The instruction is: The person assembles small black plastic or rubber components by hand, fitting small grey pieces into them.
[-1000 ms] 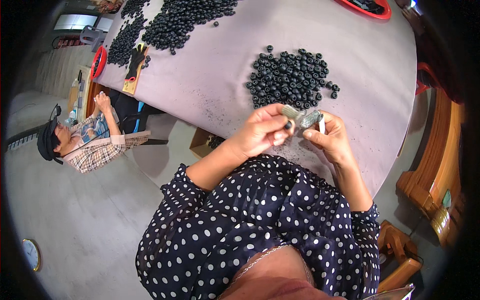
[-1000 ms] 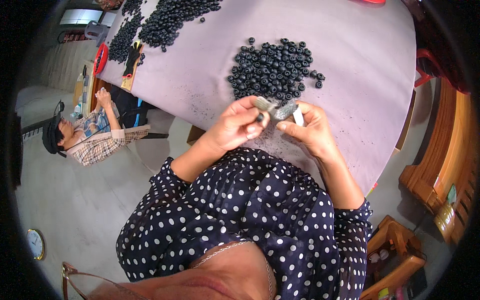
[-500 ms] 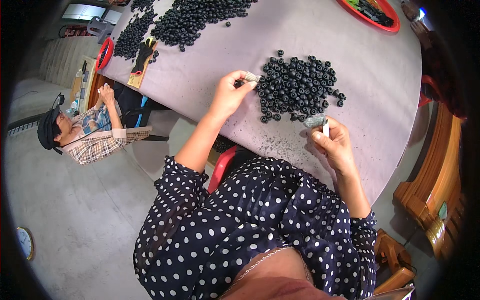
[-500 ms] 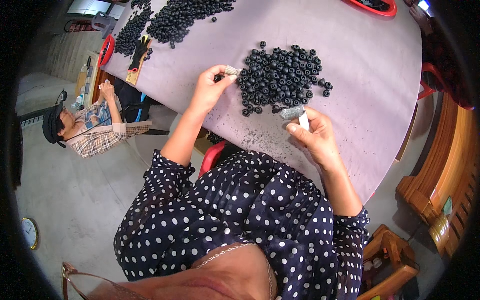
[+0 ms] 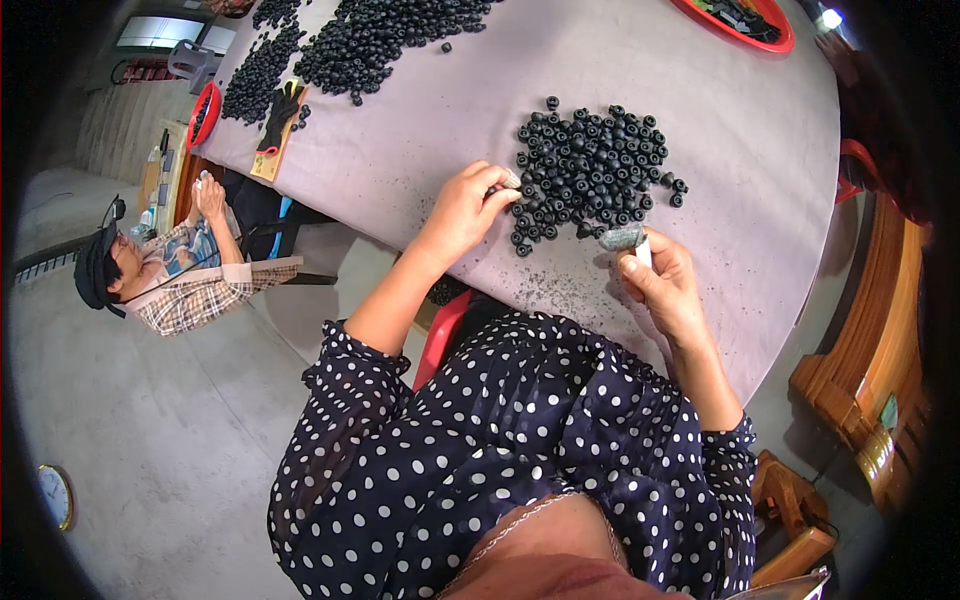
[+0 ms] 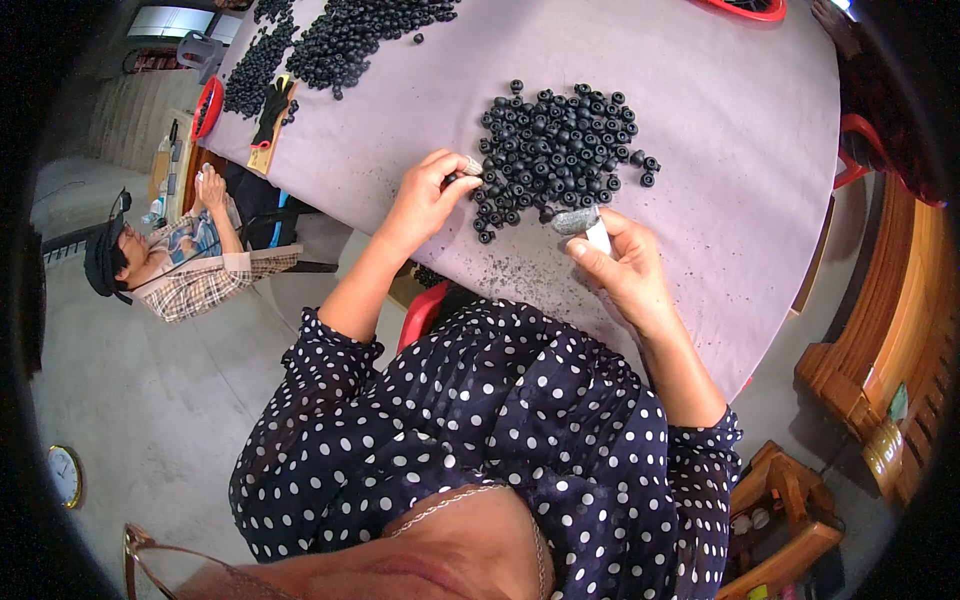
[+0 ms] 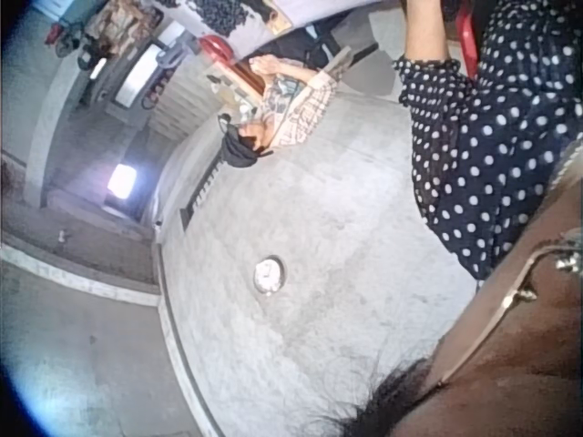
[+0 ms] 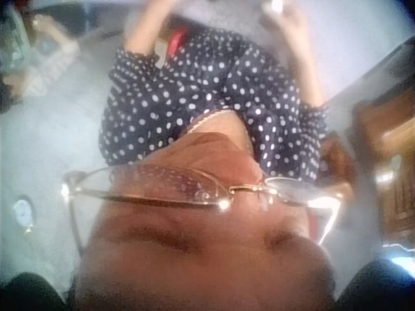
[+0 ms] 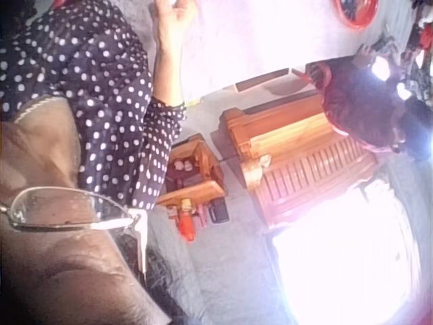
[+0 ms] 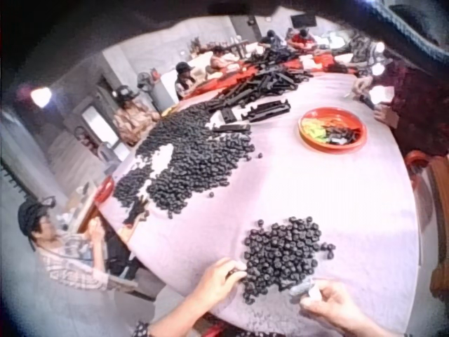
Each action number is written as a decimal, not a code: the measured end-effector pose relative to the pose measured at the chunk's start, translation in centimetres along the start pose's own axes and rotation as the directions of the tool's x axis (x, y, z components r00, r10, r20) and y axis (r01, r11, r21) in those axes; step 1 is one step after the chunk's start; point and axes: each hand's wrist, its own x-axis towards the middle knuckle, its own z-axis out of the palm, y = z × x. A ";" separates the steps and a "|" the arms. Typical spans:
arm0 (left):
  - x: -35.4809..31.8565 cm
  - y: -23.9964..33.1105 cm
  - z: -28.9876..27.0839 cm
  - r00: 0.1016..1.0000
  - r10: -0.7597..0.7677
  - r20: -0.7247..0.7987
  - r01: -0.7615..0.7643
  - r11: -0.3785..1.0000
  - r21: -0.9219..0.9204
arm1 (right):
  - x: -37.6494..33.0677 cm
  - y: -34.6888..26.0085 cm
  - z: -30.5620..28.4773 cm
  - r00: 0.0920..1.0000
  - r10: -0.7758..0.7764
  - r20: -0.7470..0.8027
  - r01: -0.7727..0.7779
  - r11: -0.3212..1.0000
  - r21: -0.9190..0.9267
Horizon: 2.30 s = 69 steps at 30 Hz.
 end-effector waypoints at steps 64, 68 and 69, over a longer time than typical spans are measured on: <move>-0.5 8.7 5.4 0.899 -0.129 0.419 0.435 0.133 -0.891 | 0.0 -0.5 0.0 0.979 -0.197 -0.056 0.184 0.966 -0.182; -0.8 8.7 5.2 0.896 -0.148 0.420 0.441 0.180 -0.879 | 0.0 -0.3 -0.1 0.976 -0.214 -0.045 0.203 0.963 -0.175; -0.7 8.4 5.2 0.875 -0.151 0.460 0.473 0.063 -0.879 | 0.0 -0.4 0.0 0.978 -0.207 -0.037 0.198 0.966 -0.166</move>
